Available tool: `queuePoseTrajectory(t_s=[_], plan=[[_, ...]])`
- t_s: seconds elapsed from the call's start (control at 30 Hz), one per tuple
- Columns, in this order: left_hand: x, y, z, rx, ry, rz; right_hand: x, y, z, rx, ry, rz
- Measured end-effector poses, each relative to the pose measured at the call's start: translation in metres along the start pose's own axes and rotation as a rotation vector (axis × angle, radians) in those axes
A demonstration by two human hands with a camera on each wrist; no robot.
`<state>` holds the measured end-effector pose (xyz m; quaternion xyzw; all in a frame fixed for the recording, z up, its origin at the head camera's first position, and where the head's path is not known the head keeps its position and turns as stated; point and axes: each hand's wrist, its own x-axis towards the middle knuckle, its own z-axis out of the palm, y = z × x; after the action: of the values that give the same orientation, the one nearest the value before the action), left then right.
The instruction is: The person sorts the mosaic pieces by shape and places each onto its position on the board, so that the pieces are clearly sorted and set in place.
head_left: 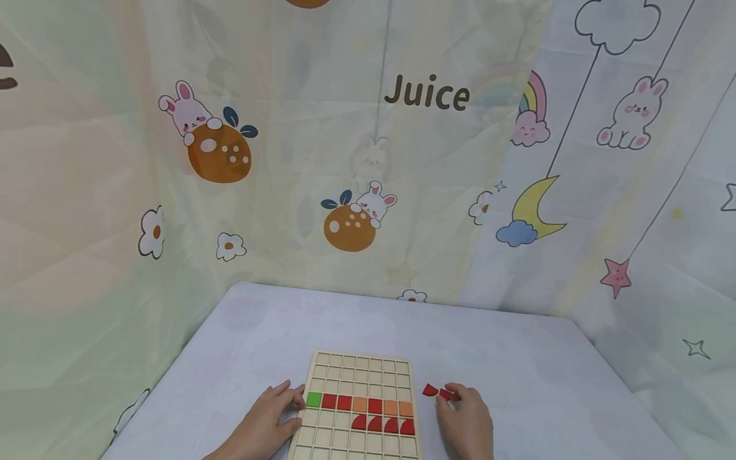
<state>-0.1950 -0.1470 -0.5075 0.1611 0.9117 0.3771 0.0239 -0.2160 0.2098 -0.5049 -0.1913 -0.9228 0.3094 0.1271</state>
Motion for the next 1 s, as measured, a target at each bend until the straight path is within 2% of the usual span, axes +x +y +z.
queuePoseTrajectory(t_s=[0.27, 0.5, 1.0], plan=[[0.001, -0.0009, -0.0001, 0.004, 0.001, 0.022, 0.0041, 0.0038, 0.0029, -0.04, -0.021, 0.016], [0.0014, -0.0022, -0.0004, 0.001, -0.009, 0.0, 0.0068, 0.0071, 0.0068, -0.069, -0.021, -0.018], [0.0017, -0.0036, 0.0008, 0.004, 0.0, -0.01, 0.0024, 0.0061, 0.0051, -0.089, -0.052, -0.026]])
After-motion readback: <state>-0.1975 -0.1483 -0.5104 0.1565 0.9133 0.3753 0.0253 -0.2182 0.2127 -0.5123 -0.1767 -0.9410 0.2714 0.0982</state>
